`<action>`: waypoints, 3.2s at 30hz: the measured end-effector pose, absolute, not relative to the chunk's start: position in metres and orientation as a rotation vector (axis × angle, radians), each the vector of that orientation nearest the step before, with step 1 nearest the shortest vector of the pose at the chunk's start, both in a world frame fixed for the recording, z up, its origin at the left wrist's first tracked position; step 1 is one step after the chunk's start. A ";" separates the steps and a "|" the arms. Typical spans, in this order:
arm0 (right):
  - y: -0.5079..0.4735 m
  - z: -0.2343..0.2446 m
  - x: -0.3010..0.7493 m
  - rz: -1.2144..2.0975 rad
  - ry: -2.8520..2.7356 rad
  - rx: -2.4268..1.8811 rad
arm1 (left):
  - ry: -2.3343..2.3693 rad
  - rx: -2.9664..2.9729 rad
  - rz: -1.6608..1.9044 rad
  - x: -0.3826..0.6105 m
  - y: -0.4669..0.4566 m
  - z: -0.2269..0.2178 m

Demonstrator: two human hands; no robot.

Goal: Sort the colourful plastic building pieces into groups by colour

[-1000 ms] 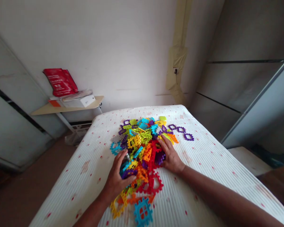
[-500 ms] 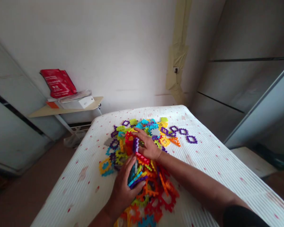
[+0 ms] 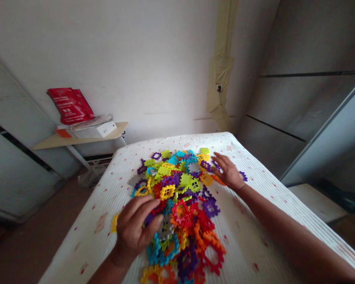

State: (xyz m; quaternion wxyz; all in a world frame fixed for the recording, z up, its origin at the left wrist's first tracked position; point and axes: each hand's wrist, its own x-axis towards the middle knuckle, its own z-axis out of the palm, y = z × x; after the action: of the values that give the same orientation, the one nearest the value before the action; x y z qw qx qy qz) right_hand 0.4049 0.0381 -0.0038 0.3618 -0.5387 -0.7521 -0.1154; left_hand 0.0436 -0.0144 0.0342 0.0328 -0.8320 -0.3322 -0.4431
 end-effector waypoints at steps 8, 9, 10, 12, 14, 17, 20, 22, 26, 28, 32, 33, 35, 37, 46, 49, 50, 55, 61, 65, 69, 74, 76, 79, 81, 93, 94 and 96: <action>0.057 -0.055 0.528 -0.111 -1.527 -1.977 | -1.865 -2.408 -1.266 -0.009 0.156 0.018; 0.068 -0.054 0.521 -0.059 -1.546 -1.935 | -1.943 -2.429 -1.225 -0.009 0.171 0.008; 0.080 -0.053 0.512 -0.007 -1.570 -1.896 | -2.022 -2.450 -1.190 -0.008 0.183 -0.001; 0.107 -0.048 0.493 0.072 -1.616 -1.838 | -2.091 -2.459 -1.155 -0.002 0.200 -0.016; 0.132 -0.044 0.475 0.161 -1.678 -1.779 | -2.124 -2.476 -1.110 0.006 0.213 -0.024; 0.163 -0.038 0.451 0.332 -1.736 -1.690 | -2.157 -2.522 -1.022 0.021 0.231 -0.023; 0.183 -0.034 0.425 0.486 -1.711 -1.624 | -2.180 -2.594 -0.948 0.039 0.248 -0.018; 0.192 -0.031 0.404 0.582 -1.699 -1.580 | -2.180 -2.661 -0.912 0.052 0.256 -0.017; 0.201 -0.025 0.361 0.768 -1.708 -1.477 | -2.096 -2.841 -0.908 0.072 0.261 -0.018; 0.201 -0.023 0.341 0.857 -1.714 -1.413 | -2.024 -2.935 -0.944 0.077 0.260 -0.018; 0.199 -0.019 0.308 1.034 -1.737 -1.279 | -1.888 -3.091 -1.077 0.073 0.247 -0.015; 0.197 -0.018 0.301 1.069 -1.741 -1.248 | -1.862 -3.119 -1.124 0.069 0.241 -0.013; 0.193 -0.015 0.289 1.123 -1.747 -1.195 | -1.842 -3.159 -1.215 0.059 0.228 -0.009; 0.189 -0.011 0.279 1.159 -1.758 -1.153 | -1.865 -3.190 -1.287 0.048 0.213 -0.005; 0.161 0.023 0.238 1.182 -1.963 -0.945 | -2.268 -3.234 -1.911 0.012 0.170 -0.003; 0.143 0.030 0.222 1.060 -2.164 -0.872 | -2.443 -3.088 -2.057 0.003 0.166 -0.002; 0.136 0.032 0.216 1.010 -2.216 -0.836 | -2.461 -3.030 -2.049 0.000 0.165 -0.001; 0.100 0.045 0.192 0.798 -2.354 -0.667 | -2.322 -3.027 -2.076 -0.008 0.161 0.007; 0.089 0.054 0.221 0.598 -2.140 -0.568 | -2.206 -2.838 -2.430 -0.007 0.160 0.013; 0.100 0.022 0.308 0.321 -1.954 -1.096 | -2.193 -2.710 -2.356 -0.012 0.167 0.016; 0.096 -0.026 0.412 0.045 -1.754 -1.599 | -2.272 -2.731 -2.117 -0.027 0.170 0.023; 0.082 -0.050 0.464 0.075 -1.722 -1.773 | -2.376 -2.744 -1.671 -0.064 0.153 0.022; 0.082 -0.048 0.453 0.108 -1.794 -1.698 | -2.442 -2.612 -1.614 -0.078 0.140 0.011; 0.089 -0.043 0.418 0.159 -1.879 -1.581 | -2.435 -2.464 -1.752 -0.089 0.115 -0.010; 0.094 -0.041 0.389 0.193 -1.917 -1.513 | -2.410 -2.422 -1.877 -0.088 0.098 -0.022; 0.098 -0.034 0.288 0.471 -1.659 -1.402 | -2.372 -1.978 -2.097 -0.055 0.067 -0.030; 0.098 -0.034 0.285 0.483 -1.614 -1.414 | -2.376 -1.968 -2.084 -0.051 0.067 -0.030; 0.096 -0.033 0.280 0.501 -1.531 -1.430 | -2.380 -1.985 -2.054 -0.045 0.067 -0.030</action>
State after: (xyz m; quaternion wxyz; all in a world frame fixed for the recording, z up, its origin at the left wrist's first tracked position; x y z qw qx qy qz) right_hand 0.2801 0.0961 -0.0334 0.4741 -0.5845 -0.6259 0.2047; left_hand -0.0452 0.0670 -0.0296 -0.2840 -0.5119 -0.6138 -0.5296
